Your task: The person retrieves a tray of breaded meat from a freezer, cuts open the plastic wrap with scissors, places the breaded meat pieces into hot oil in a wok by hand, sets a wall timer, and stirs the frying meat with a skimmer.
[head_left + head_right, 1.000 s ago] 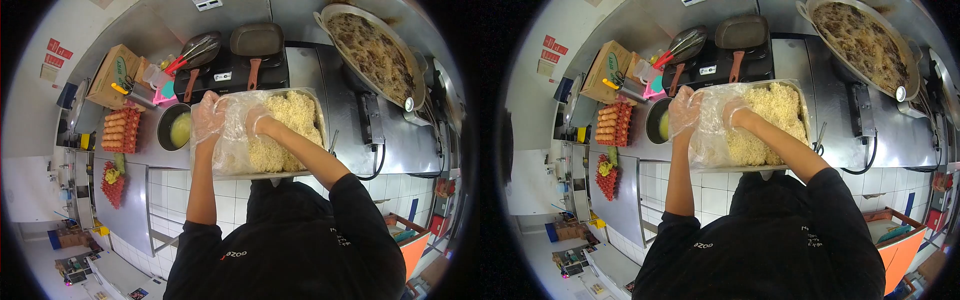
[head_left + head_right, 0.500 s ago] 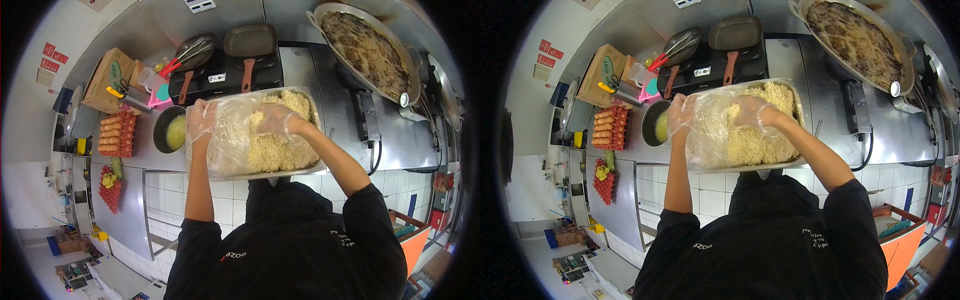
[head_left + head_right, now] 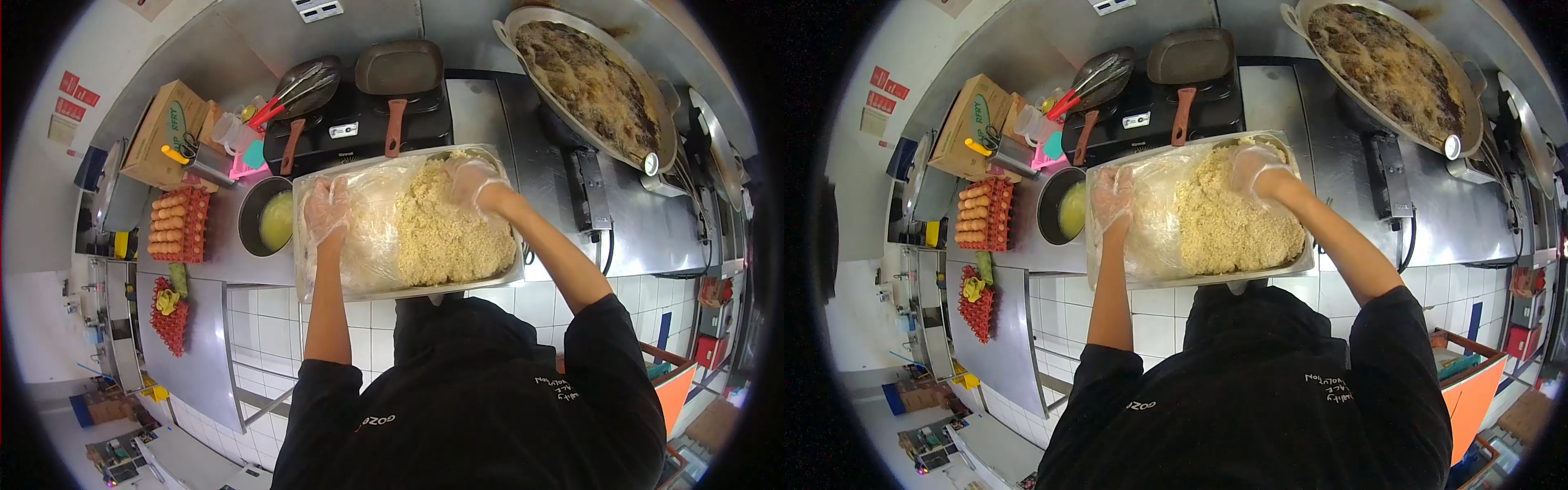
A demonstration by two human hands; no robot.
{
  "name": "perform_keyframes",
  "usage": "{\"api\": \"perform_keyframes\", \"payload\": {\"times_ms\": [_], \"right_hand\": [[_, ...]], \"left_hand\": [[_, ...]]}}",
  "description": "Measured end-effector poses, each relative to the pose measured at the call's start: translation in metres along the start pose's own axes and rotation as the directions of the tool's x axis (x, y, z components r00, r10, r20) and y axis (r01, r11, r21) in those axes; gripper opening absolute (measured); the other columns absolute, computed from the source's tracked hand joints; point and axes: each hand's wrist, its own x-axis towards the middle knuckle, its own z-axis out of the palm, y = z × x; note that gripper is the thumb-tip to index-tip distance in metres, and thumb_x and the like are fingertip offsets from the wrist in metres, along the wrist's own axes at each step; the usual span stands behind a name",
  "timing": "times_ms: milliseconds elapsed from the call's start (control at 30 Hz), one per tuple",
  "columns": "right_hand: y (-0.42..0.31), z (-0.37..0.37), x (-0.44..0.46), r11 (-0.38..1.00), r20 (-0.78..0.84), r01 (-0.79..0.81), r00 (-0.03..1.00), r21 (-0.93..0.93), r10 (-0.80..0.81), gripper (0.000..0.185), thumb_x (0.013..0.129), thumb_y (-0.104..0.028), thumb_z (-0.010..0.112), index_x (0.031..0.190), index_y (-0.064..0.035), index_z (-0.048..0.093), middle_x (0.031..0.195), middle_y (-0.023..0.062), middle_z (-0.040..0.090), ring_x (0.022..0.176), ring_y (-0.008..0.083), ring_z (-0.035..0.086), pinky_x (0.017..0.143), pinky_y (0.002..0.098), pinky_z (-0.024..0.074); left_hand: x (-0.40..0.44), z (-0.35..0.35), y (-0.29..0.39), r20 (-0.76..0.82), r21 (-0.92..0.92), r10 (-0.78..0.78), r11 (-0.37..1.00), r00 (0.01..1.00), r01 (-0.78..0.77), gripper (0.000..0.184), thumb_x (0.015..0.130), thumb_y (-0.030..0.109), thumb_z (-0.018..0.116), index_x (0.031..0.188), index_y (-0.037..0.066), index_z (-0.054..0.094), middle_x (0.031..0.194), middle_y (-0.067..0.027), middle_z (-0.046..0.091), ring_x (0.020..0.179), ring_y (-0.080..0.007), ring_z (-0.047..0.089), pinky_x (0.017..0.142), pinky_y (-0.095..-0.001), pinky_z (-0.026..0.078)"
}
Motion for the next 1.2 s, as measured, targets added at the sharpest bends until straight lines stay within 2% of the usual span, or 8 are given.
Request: {"api": "perform_keyframes", "payload": {"times_ms": [167, 267, 567, 633, 933, 1000, 1067, 1200], "right_hand": [[-0.06, 0.01, 0.01, 0.981, -0.012, 0.087, 0.996, -0.172, -0.09, 0.046, 0.091, -0.031, 0.072, 0.121, 0.0034, 0.067, 0.12, 0.0265, 0.067, 0.12, 0.0419, 0.063, 0.104, 0.046, 0.0499], [-0.069, 0.041, 0.022, 0.947, 0.017, 0.165, 0.984, 0.276, -0.177, 0.043, 0.092, -0.029, 0.07, 0.118, 0.0059, 0.067, 0.12, 0.0279, 0.066, 0.118, 0.0427, 0.064, 0.104, 0.047, 0.05], [-0.094, 0.056, 0.041, 0.92, 0.241, -0.197, 0.964, 0.34, 0.117, 0.037, 0.087, -0.022, 0.072, 0.108, 0.0091, 0.073, 0.107, 0.0298, 0.071, 0.103, 0.039, 0.07, 0.092, 0.0426, 0.056], [-0.068, 0.093, 0.045, 0.864, 0.158, -0.139, 0.985, 0.484, 0.07, 0.064, 0.081, -0.035, 0.082, 0.124, 0.0097, 0.068, 0.115, 0.0316, 0.072, 0.106, 0.0393, 0.073, 0.092, 0.0434, 0.0584], [-0.051, -0.005, -0.047, 0.493, 0.362, -0.384, 0.921, 0.78, 0.144, 0.057, 0.099, -0.024, 0.075, 0.145, -0.0007, 0.052, 0.124, 0.0155, 0.066, 0.105, 0.0241, 0.066, 0.091, 0.0356, 0.059], [-0.051, 0.007, -0.055, 0.532, 0.382, -0.413, 0.908, 0.739, 0.174, 0.067, 0.094, -0.027, 0.081, 0.148, -0.0017, 0.051, 0.129, 0.0165, 0.065, 0.107, 0.0246, 0.066, 0.095, 0.0375, 0.0582], [-0.05, 0.034, -0.056, 0.913, -0.018, 0.007, 1.0, 0.409, 0.0, 0.079, 0.085, -0.032, 0.087, 0.147, 0.0005, 0.05, 0.127, 0.0229, 0.067, 0.117, 0.0329, 0.066, 0.108, 0.037, 0.0506], [-0.066, 0.035, -0.05, 0.922, -0.028, 0.065, 0.998, 0.382, -0.059, 0.09, 0.079, -0.038, 0.092, 0.148, 0.0008, 0.05, 0.129, 0.0232, 0.066, 0.124, 0.0334, 0.063, 0.114, 0.0364, 0.0451]], "left_hand": [[0.005, -0.003, -0.003, 0.011, -0.288, -0.058, 0.956, 0.998, 0.059, 0.032, 0.096, 0.029, 0.077, 0.09, 0.005, 0.057, 0.073, -0.0089, 0.056, 0.071, -0.0179, 0.051, 0.069, -0.0362, 0.047], [0.003, -0.036, 0.034, -0.015, -0.193, 0.079, 0.978, 0.997, -0.08, 0.028, 0.094, 0.023, 0.079, 0.091, 0.005, 0.058, 0.072, -0.0059, 0.054, 0.069, -0.014, 0.048, 0.064, -0.0336, 0.045], [-0.015, -0.063, 0.118, 0.079, -0.108, 0.23, 0.969, 0.97, -0.221, 0.024, 0.094, 0.022, 0.078, 0.094, 0.006, 0.061, 0.07, -0.0074, 0.053, 0.063, -0.0153, 0.048, 0.062, -0.0339, 0.045], [-0.011, -0.06, 0.107, 0.073, -0.153, 0.243, 0.961, 0.967, -0.23, 0.024, 0.094, 0.022, 0.078, 0.094, 0.005, 0.06, 0.07, -0.0079, 0.054, 0.064, -0.0161, 0.049, 0.062, -0.0341, 0.045], [0.002, -0.045, 0.062, 0.046, -0.135, 0.149, 0.981, 0.988, -0.142, 0.025, 0.095, 0.021, 0.077, 0.092, 0.004, 0.06, 0.071, -0.0066, 0.052, 0.068, -0.016, 0.047, 0.066, -0.0354, 0.046], [0.006, -0.034, 0.047, 0.052, -0.118, 0.122, 0.986, 0.991, -0.115, 0.026, 0.095, 0.022, 0.078, 0.091, 0.005, 0.059, 0.071, -0.0069, 0.052, 0.068, -0.0163, 0.047, 0.066, -0.0357, 0.046], [0.008, -0.021, 0.031, -0.02, -0.175, 0.19, 0.966, 0.982, -0.19, 0.03, 0.097, 0.027, 0.077, 0.089, 0.005, 0.057, 0.071, -0.0077, 0.051, 0.068, -0.0174, 0.046, 0.067, -0.0367, 0.047], [-0.003, -0.001, 0.014, -0.015, -0.137, 0.13, 0.982, 0.991, -0.131, 0.031, 0.098, 0.029, 0.075, 0.089, 0.006, 0.057, 0.07, -0.0085, 0.051, 0.067, -0.019, 0.048, 0.068, -0.0379, 0.047]]}}
